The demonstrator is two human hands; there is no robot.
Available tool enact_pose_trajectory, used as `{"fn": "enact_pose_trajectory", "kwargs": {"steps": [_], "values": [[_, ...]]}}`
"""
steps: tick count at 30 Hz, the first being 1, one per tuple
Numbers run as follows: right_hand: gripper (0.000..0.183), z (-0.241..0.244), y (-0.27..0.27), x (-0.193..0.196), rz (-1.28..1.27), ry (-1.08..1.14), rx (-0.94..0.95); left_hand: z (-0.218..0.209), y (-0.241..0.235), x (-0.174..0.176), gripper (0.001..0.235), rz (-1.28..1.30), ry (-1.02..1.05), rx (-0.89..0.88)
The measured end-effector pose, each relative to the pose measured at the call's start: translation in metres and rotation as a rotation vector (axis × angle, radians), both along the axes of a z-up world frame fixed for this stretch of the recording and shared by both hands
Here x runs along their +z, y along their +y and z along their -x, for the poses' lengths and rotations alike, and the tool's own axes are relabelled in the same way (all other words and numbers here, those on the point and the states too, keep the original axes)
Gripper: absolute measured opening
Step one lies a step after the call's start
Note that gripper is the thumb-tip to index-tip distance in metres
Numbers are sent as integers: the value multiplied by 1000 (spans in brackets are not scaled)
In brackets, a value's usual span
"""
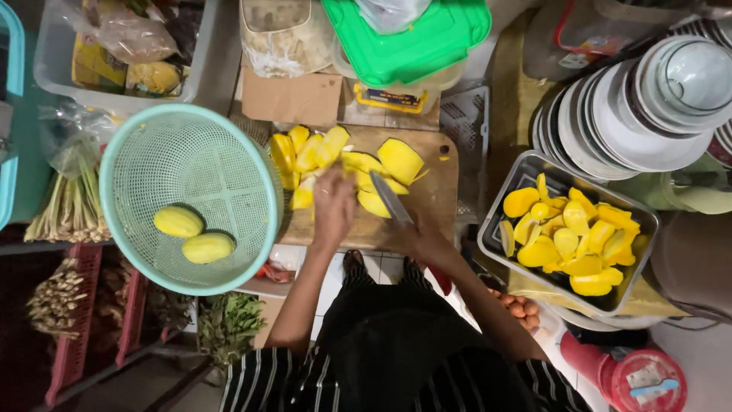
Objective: Slicing mangoes on a wooden cutting board with a knife and placing them in a container.
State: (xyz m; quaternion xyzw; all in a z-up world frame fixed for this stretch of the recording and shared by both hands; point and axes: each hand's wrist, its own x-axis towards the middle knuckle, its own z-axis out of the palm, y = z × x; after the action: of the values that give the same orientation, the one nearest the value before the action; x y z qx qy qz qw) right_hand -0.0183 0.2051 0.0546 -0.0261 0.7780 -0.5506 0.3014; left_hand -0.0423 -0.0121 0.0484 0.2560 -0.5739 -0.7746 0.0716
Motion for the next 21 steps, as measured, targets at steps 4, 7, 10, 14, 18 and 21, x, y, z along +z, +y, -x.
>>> {"fn": "enact_pose_trajectory", "kwargs": {"steps": [4,7,10,14,18,21], "values": [[75,-10,-3,-60,-40,198,92,-8,-12,-53,20,1303,491,-434],[76,-13,-9,-54,-252,163,147,9,-8,-56,38,1218,434,-402],[74,-20,-19,-24,-440,183,225,30,-10,-58,45,1311,286,-417],[74,-19,4,-20,-727,222,252,41,-23,-34,35,1281,391,-157],[69,15,37,-45,-1150,524,24,30,-37,-43,58,1263,395,-428],[67,47,46,-66,-1152,497,-25,50,-28,-34,128,1351,188,-953]]}}
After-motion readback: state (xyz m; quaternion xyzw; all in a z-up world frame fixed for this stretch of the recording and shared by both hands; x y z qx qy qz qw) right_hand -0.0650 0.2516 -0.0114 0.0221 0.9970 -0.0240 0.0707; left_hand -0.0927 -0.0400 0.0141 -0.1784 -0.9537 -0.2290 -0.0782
